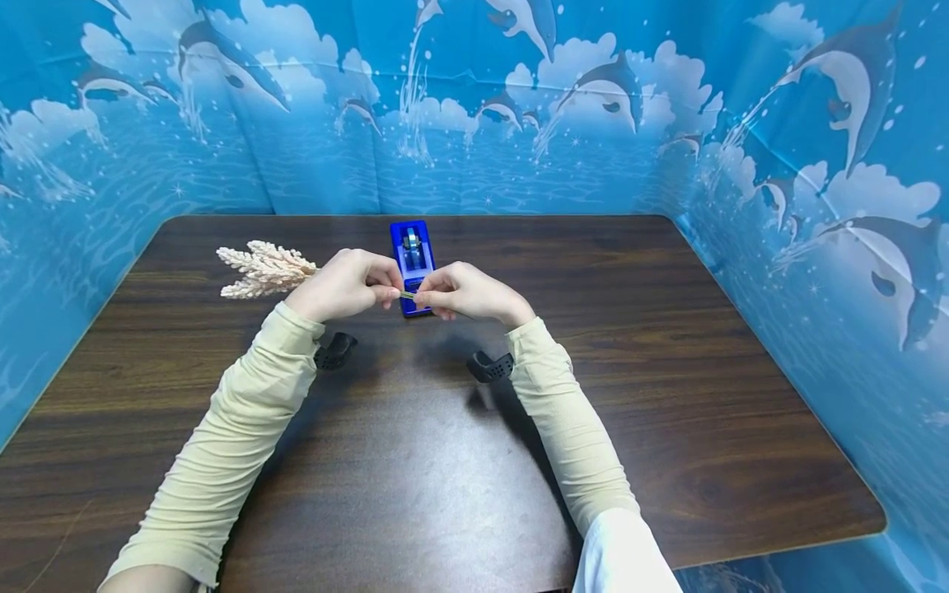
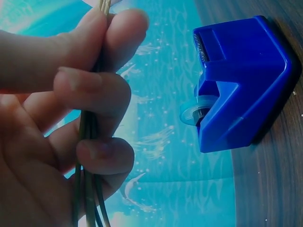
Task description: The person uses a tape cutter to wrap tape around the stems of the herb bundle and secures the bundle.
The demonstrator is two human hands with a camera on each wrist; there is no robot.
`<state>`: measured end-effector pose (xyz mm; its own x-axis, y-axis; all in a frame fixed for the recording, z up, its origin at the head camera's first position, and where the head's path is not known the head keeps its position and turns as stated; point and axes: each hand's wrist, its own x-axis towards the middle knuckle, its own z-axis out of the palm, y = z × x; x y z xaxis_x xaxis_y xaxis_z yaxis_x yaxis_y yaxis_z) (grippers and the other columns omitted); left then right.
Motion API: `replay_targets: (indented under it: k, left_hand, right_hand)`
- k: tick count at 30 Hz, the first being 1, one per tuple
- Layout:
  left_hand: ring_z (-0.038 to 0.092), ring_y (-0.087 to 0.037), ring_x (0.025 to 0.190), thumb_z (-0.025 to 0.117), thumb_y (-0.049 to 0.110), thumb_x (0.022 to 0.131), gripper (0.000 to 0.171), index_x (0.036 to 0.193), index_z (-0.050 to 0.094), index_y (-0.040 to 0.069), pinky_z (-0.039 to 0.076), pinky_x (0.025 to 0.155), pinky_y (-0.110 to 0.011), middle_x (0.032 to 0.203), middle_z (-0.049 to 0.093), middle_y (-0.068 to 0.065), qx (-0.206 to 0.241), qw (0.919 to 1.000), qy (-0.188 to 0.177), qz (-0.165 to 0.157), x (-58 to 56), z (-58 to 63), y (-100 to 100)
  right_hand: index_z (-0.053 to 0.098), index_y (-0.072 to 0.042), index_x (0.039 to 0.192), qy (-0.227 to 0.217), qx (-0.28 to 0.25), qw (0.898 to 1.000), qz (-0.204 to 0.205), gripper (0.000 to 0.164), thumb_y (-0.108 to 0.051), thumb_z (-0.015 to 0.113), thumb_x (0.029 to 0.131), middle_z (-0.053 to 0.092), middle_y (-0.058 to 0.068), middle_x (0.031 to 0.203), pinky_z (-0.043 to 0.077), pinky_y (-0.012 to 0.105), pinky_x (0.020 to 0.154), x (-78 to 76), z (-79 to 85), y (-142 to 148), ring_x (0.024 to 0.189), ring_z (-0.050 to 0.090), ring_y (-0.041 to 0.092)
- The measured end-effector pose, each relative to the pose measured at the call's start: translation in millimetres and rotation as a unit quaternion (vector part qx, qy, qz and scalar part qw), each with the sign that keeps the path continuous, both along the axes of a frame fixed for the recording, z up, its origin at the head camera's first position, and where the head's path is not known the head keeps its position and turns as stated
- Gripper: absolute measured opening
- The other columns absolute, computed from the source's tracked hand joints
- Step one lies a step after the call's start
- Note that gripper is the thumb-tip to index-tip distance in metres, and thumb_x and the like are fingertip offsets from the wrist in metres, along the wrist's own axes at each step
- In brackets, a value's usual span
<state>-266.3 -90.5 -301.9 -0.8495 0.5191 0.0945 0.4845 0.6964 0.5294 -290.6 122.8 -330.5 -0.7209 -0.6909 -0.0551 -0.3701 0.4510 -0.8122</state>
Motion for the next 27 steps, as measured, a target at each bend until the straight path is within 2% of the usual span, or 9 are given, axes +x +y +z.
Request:
replay_targets:
  k: [4,8,12,15,18,24,27]
  left_hand:
    - [0.057,-0.017,0.065,0.063,0.005,0.089,0.007,0.081,0.065,0.007,0.041,0.066,-0.028,0.068,0.069,-0.007,-0.007,1.0000,0.003,0.002,-0.7,0.2,-0.6]
    - [0.057,-0.016,0.064,0.062,0.006,0.089,0.007,0.083,0.065,0.006,0.041,0.066,-0.028,0.065,0.066,-0.004,-0.006,1.0000,0.002,0.004,-2.0,-1.2,-1.5]
    - [0.056,-0.015,0.062,0.063,0.005,0.088,0.008,0.081,0.065,0.006,0.040,0.065,-0.027,0.062,0.065,-0.001,-0.002,1.0000,-0.003,0.006,-2.7,-3.1,-2.3]
    - [0.057,-0.014,0.061,0.063,0.005,0.088,0.008,0.081,0.066,0.005,0.040,0.066,-0.027,0.062,0.065,-0.001,0.002,1.0000,-0.004,0.008,-2.7,-3.8,-4.2]
    - [0.056,-0.015,0.061,0.063,0.005,0.088,0.009,0.080,0.066,0.005,0.040,0.066,-0.027,0.062,0.066,-0.002,0.003,0.9999,-0.001,0.010,-3.0,-4.5,-6.0]
    - [0.057,-0.016,0.062,0.062,0.003,0.088,0.014,0.076,0.064,0.009,0.040,0.066,-0.028,0.065,0.067,-0.006,0.001,0.9997,0.004,0.024,-3.4,-4.2,-6.9]
    - [0.057,-0.016,0.062,0.062,0.003,0.088,0.014,0.075,0.064,0.008,0.040,0.066,-0.028,0.064,0.066,-0.005,-0.003,0.9997,0.013,0.022,-4.3,-5.0,-6.4]
  right_hand:
    - [0.063,-0.009,0.098,0.014,-0.008,1.000,-0.010,0.015,-0.021,0.054,0.099,0.053,0.000,0.060,0.036,0.024,0.049,-0.1,-0.3,-1.9,0.055,0.049,0.018]
    - [0.052,-0.013,0.110,0.066,-0.022,0.998,-0.001,0.013,-0.020,0.054,0.099,0.052,0.001,0.057,0.037,0.025,0.048,0.4,-2.1,-3.5,0.050,0.048,0.017]
    - [0.054,-0.014,0.105,0.128,-0.009,0.992,0.010,0.008,-0.020,0.054,0.099,0.050,0.000,0.055,0.033,0.024,0.048,1.9,-3.9,-4.2,0.047,0.044,0.014]
    - [0.061,-0.013,0.099,0.153,-0.001,0.988,0.001,0.008,-0.019,0.055,0.099,0.050,-0.002,0.056,0.033,0.023,0.049,2.3,-4.7,-5.7,0.048,0.044,0.011]
    - [0.065,-0.010,0.094,0.162,0.000,0.987,0.000,0.014,-0.018,0.055,0.099,0.051,-0.002,0.057,0.036,0.023,0.050,3.0,-4.5,-7.9,0.049,0.046,0.011]
    - [0.065,-0.007,0.089,0.138,-0.004,0.990,0.006,0.017,-0.018,0.056,0.098,0.055,0.000,0.062,0.042,0.024,0.052,4.1,-7.7,-14.2,0.052,0.050,0.012]
    - [0.064,-0.005,0.086,0.176,0.003,0.984,0.003,0.018,-0.016,0.057,0.098,0.055,0.000,0.061,0.041,0.022,0.052,5.0,-10.4,-17.7,0.052,0.049,0.009]
